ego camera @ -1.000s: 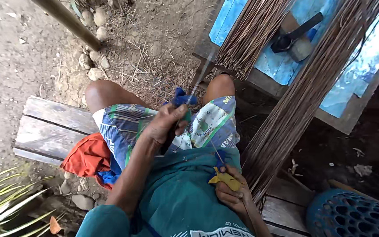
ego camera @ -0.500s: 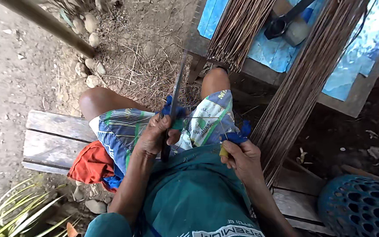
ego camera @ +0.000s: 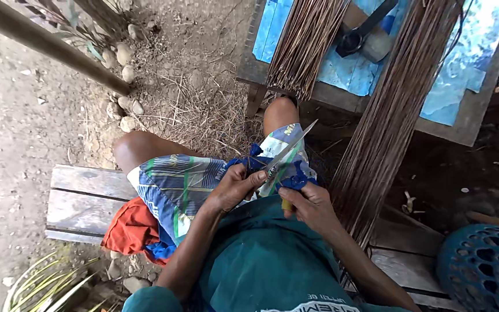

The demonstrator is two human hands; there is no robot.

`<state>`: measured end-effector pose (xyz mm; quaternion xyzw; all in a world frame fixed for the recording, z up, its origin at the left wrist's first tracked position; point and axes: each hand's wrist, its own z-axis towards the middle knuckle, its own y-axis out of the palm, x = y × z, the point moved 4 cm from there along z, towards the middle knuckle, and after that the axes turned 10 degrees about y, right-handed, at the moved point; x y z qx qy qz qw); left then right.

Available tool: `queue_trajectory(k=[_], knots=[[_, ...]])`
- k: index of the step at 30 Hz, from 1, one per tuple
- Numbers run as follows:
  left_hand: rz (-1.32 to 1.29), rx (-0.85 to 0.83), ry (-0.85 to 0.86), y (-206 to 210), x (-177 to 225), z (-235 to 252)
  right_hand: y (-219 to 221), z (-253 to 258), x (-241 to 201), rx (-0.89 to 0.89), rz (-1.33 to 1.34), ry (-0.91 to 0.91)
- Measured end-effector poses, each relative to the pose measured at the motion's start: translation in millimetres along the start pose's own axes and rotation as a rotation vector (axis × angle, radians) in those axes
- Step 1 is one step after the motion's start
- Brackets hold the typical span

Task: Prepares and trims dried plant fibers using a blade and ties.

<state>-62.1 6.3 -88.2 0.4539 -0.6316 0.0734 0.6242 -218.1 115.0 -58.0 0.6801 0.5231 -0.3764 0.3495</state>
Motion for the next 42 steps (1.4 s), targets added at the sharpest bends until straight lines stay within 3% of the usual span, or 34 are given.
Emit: queue_trajectory(k=[3, 5, 7, 10, 12, 15, 17, 19, 22, 26, 31, 42], knots=[[0.256, 0.069, 0.154, 3, 0, 2, 4, 6, -2, -0.029, 0.085, 0.047], [0.335, 0.166, 0.207, 4, -3, 4, 10, 10, -1, -0.021, 0.256, 0.174], [0.188, 0.353, 0.124, -11, -5, 10, 21, 3, 1, -0.020, 0.326, 0.233], [-0.242, 0.727, 0.064, -85, 1, 24, 40, -28, 2, -0.115, 0.194, 0.056], [-0.452, 0.823, 0.104, -116, 7, 23, 38, -30, 12, -0.119, 0.080, -0.041], [-0.461, 0.685, 0.048, -108, 7, 28, 13, -7, 7, -0.088, -0.352, -0.246], [-0.360, 0.602, -0.061, -94, -6, 34, 2, 0, -23, -0.089, -0.714, -0.424], [-0.292, 0.573, -0.134, -85, -14, 42, 6, 5, -62, -0.089, -1.019, -0.644], [-0.197, 0.541, -0.129, -83, -11, 47, 25, 16, -99, -0.174, -1.246, -0.779], [-0.164, 0.659, -0.069, -87, -11, 44, 34, 52, -100, -0.104, -1.309, -0.861], [-0.165, 0.680, -0.089, -92, -21, 45, 3, 105, -71, 0.082, -1.205, -0.910], [-0.134, 0.684, -0.113, -84, -29, 50, -28, 94, -45, 0.099, -1.301, -1.011]])
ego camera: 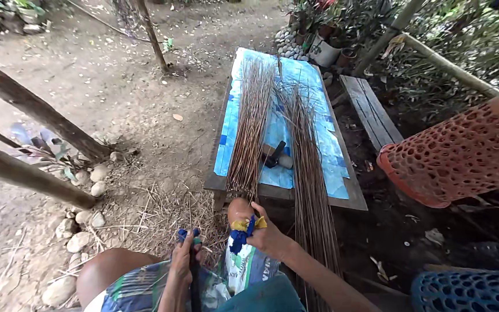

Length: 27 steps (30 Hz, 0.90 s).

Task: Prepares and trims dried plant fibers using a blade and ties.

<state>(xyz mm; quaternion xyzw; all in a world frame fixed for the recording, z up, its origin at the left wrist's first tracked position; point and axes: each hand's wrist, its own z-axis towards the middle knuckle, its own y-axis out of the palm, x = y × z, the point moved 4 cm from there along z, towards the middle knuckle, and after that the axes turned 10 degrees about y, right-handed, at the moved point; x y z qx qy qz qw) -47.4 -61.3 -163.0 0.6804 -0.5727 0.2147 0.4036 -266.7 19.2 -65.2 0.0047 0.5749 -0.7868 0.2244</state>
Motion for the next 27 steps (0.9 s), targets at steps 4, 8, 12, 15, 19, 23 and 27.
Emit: queue_trajectory(k=[4, 8, 12, 15, 19, 23, 27], knots=[[0.017, 0.012, -0.008, 2, -2, 0, 11, -14, -7, 0.056, 0.073, -0.025], [0.031, 0.015, -0.008, 3, -2, -1, 21, -20, -11, 0.017, 0.131, -0.046], [0.044, 0.020, -0.010, 3, -2, -1, 22, -10, -8, -0.004, 0.093, -0.081], [0.038, 0.022, -0.018, 2, -5, 0, 19, 9, 9, -0.033, 0.163, -0.040], [0.033, 0.029, -0.018, 3, -6, 3, 17, 40, 42, -0.123, 0.251, -0.008], [0.030, 0.031, -0.025, 1, -5, 2, 21, 64, 76, -0.149, 0.124, -0.025], [0.071, 0.018, -0.038, 0, -7, 4, 21, 81, 62, -0.221, 0.073, -0.170]])
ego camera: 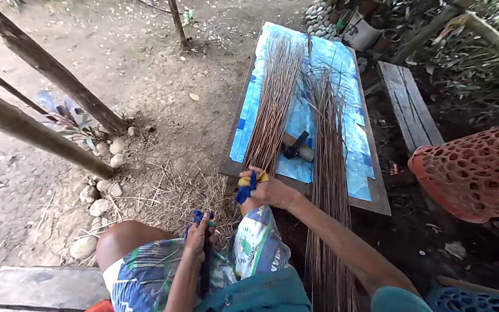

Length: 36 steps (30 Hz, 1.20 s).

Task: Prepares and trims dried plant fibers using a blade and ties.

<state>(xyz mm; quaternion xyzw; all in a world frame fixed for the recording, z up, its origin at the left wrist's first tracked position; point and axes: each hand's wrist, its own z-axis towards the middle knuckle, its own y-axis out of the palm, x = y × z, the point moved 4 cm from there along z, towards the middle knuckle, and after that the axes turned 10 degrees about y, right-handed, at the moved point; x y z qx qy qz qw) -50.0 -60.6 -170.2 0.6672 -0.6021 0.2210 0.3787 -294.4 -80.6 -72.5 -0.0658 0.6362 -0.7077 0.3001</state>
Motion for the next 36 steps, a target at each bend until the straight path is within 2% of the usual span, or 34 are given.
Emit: queue_trajectory(k=[2, 4, 6, 9, 11, 13, 19, 28, 31, 33, 36], knots=[[0.018, 0.000, 0.001, 0, 0, 1, 0, 9, -36, -0.084, 0.053, -0.082], [0.037, 0.027, 0.005, 3, 2, -3, 6, 13, -66, -0.032, 0.059, -0.194], [0.043, 0.043, 0.002, 3, 5, -5, 16, 15, -71, 0.013, 0.092, -0.226], [0.003, 0.025, -0.014, -1, 2, -4, 19, 14, -42, -0.036, 0.095, -0.035], [-0.006, 0.020, -0.014, -1, 2, -3, 16, 6, -15, -0.007, 0.084, 0.047], [-0.007, 0.018, -0.020, 2, 1, -4, 8, -3, 10, 0.068, 0.042, 0.080], [0.004, 0.004, -0.030, 5, 1, -6, -1, -16, 61, 0.138, -0.089, 0.136], [0.027, -0.001, -0.041, 5, -2, -3, -16, -18, 86, 0.202, -0.124, 0.239], [0.032, 0.000, -0.040, 6, -3, -3, -20, -25, 89, 0.193, -0.135, 0.348], [0.025, 0.007, -0.043, 5, -3, -3, -27, -34, 77, 0.243, -0.167, 0.510], [0.016, 0.014, -0.038, 6, -3, -3, -28, -66, 44, 0.557, -0.055, 0.833]])
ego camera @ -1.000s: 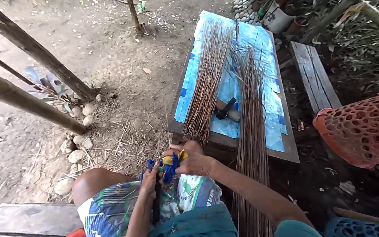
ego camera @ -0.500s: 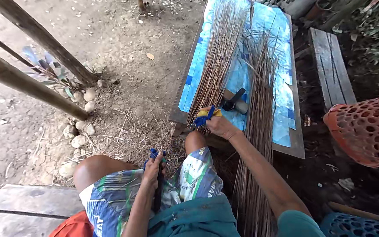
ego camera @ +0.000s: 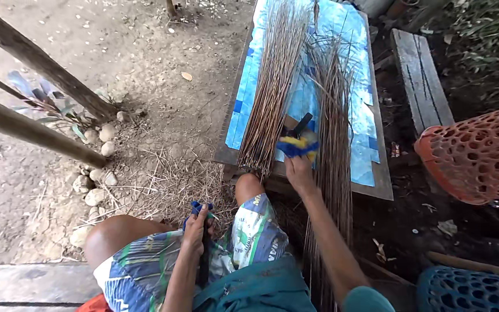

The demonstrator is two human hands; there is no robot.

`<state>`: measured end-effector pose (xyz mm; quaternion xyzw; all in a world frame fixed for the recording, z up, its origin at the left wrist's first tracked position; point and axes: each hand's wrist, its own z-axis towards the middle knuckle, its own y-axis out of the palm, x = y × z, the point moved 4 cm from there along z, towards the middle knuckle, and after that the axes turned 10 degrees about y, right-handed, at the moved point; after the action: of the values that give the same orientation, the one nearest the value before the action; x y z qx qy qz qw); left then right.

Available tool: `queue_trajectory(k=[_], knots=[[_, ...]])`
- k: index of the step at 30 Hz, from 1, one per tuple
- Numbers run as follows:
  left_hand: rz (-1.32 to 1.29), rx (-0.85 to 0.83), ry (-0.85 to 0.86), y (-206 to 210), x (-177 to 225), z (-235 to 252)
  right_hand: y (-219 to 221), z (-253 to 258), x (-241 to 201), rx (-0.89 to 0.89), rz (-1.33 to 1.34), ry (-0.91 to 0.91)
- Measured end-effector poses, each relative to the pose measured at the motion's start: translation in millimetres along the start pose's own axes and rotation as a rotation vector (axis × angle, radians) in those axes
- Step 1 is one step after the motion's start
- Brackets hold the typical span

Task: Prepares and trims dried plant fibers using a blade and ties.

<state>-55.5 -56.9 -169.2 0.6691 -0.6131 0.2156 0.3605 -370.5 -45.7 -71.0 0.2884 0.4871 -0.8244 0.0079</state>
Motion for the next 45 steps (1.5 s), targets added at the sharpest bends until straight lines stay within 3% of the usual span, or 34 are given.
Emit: queue_trajectory(k=[2, 4, 7, 11, 13, 16, 17, 19, 21, 22, 26, 31, 36, 40, 42, 45], knots=[[-0.008, 0.003, 0.001, 1, 0, -1, 0, -49, 7, 0.133, 0.242, 0.262], [-0.018, -0.005, 0.002, 1, -2, 0, 19, -100, 14, 0.127, 0.469, 0.436], [0.002, -0.025, -0.001, 2, -6, 1, 59, -142, 24, -0.013, 0.548, 0.511], [0.028, -0.024, -0.012, 4, -7, 0, 100, -129, 35, -0.304, 0.724, 0.794], [0.036, -0.017, -0.010, 5, -7, 0, 119, -128, 50, -0.430, 0.642, 0.834], [0.046, 0.010, -0.018, 0, -10, 2, 127, -122, 55, -0.654, 0.274, 0.818], [0.044, 0.020, -0.015, -1, -10, 3, 128, -112, 54, -0.622, 0.222, 0.837], [0.037, 0.026, 0.002, -5, -10, 6, 123, -106, 57, -0.264, 0.466, 0.959], [0.041, 0.020, 0.015, -6, -10, 8, 96, -107, 47, 0.065, 0.736, 0.845], [0.051, 0.019, 0.014, -6, -10, 7, 77, -108, 36, 0.086, 0.793, 0.710], [0.085, -0.026, 0.004, 1, -8, 4, 34, -107, 11, -0.243, 0.767, 0.149], [0.070, -0.036, 0.014, 1, -9, 1, 45, -63, 11, -0.283, 0.586, 0.026], [0.073, -0.005, 0.015, -1, -7, 2, 58, -42, 8, -0.268, 0.635, 0.103], [0.092, -0.028, 0.025, -4, -9, 5, 22, -86, -2, -0.359, 0.749, 0.208], [0.110, -0.036, 0.041, -4, -9, 5, -14, -121, 6, -0.254, 0.727, 0.302], [0.120, -0.039, 0.040, -1, -9, 3, -77, -169, 46, 0.096, 0.556, 0.542]])
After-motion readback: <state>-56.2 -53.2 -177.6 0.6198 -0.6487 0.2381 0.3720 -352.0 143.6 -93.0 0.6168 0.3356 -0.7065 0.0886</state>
